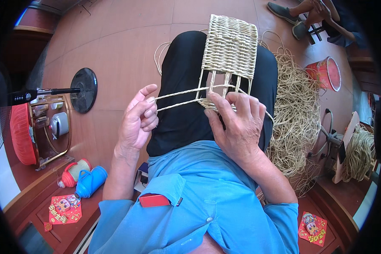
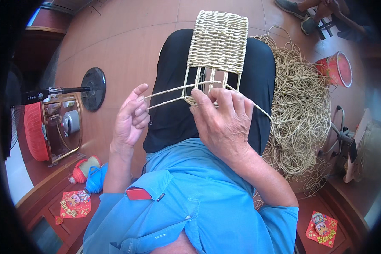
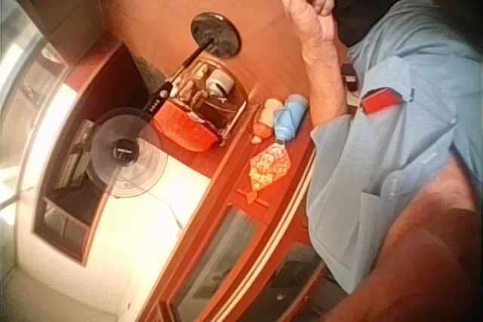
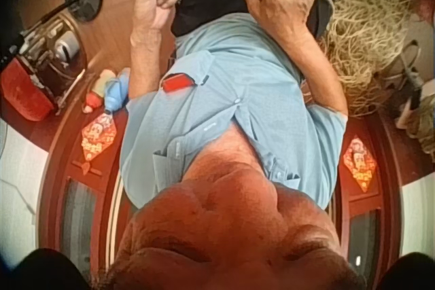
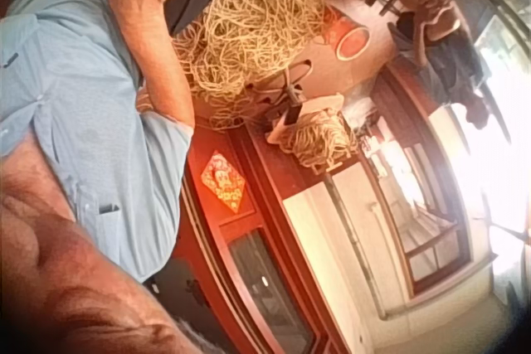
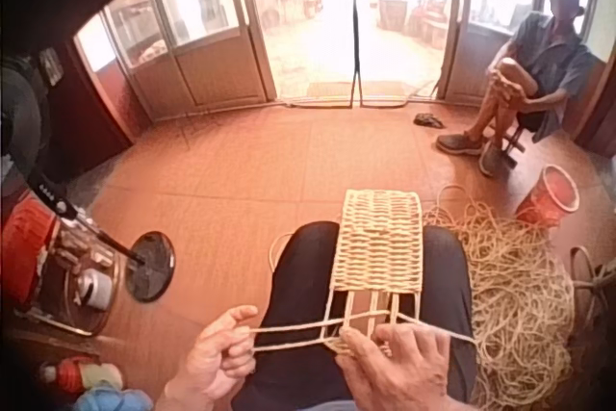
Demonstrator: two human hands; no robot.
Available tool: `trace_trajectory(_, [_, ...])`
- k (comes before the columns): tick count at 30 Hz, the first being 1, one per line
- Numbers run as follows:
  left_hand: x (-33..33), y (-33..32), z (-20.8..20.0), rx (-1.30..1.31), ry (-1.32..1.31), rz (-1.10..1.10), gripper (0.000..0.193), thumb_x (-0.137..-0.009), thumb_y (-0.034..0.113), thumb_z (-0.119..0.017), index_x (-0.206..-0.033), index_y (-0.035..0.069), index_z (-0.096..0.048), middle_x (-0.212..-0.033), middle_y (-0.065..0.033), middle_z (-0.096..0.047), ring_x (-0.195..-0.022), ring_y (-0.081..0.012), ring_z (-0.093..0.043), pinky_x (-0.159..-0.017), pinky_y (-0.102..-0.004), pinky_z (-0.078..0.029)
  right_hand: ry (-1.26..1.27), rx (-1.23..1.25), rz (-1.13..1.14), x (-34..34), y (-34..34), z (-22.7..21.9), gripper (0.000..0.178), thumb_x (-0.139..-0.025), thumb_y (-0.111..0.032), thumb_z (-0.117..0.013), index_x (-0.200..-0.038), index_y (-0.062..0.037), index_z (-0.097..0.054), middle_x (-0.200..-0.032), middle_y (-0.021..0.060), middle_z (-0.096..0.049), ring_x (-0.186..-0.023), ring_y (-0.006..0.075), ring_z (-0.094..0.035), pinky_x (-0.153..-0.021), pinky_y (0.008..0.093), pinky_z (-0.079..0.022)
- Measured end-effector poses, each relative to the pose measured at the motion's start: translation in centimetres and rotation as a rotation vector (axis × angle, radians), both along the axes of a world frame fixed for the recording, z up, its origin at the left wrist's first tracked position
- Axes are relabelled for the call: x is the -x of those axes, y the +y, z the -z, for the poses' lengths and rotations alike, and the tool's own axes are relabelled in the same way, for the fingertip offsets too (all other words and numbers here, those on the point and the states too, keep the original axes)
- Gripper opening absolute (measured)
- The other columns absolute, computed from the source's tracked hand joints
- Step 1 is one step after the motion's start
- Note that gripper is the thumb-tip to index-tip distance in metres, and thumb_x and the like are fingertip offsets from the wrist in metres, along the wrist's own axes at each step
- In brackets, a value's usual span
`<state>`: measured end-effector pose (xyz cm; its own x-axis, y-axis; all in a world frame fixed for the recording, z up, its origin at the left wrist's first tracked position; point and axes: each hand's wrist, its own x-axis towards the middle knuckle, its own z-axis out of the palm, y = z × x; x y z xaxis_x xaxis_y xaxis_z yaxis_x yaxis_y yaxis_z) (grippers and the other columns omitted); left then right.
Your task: Weave a basket or container using dried grass or straw fibers.
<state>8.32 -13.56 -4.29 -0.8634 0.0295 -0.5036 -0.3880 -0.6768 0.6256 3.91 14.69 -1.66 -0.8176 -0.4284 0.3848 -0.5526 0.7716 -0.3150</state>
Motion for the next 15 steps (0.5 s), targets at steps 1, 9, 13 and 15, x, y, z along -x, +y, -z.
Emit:
trace_trajectory(1, [-0.1, -0.2, 0.1, 0.016, -0.006, 0.000, 0.044, -0.113, 0.010, -0.062, -0.156, 0.003, -0.051, -0.079, 0.0055, -0.045, -0.054, -0.0019, -0.033, -0.045, -0.0196, -0.030, -0.011, 0.031, -0.013, 0.2, -0.3, 0.1, 0.033, -0.093, -0.026, -0.085, -0.125, -0.0211, -0.079, -0.108, 0.0016, -0.059, -0.103, 0.0252, -0.060, -0.088, 0.0409, -0.044])
trace_trajectory(9, [0.0, -4.8, 1.4, 0.160, -0.039, -0.049, 0.045, -0.117, 0.021, -0.063, -0.158, 0.004, -0.054, -0.076, 0.0065, -0.045, -0.054, -0.0023, -0.033, -0.047, -0.0204, -0.029, -0.013, 0.104, 0.032, 1.4, -2.9, 1.7, 0.023, -0.095, -0.035, -0.084, -0.086, -0.0171, -0.073, -0.091, 0.0047, -0.056, -0.089, 0.0258, -0.056, -0.079, 0.0446, -0.039])
trace_trajectory(13, [-0.3, -15.2, 4.2, 0.259, -0.159, -0.290, 0.036, -0.116, 0.036, -0.069, -0.142, 0.011, -0.068, -0.065, 0.0108, -0.039, -0.051, -0.0035, -0.033, -0.047, -0.0233, -0.024, -0.037, 0.161, 0.041, 1.5, -3.3, 1.7, 0.026, -0.095, -0.033, -0.082, -0.081, -0.0152, -0.070, -0.093, 0.0063, -0.057, -0.091, 0.0281, -0.057, -0.080, 0.0458, -0.040])
trace_trajectory(15, [-1.9, -23.6, 6.5, 0.435, -0.213, -0.356, 0.048, -0.109, 0.043, -0.078, -0.143, 0.010, -0.068, -0.068, 0.0122, -0.037, -0.052, -0.0026, -0.031, -0.049, -0.0234, -0.021, -0.016, 0.175, 0.042, 1.5, -3.3, 1.6, 0.024, -0.096, -0.031, -0.082, -0.081, -0.0151, -0.070, -0.093, 0.0061, -0.057, -0.092, 0.0278, -0.057, -0.080, 0.0459, -0.040])
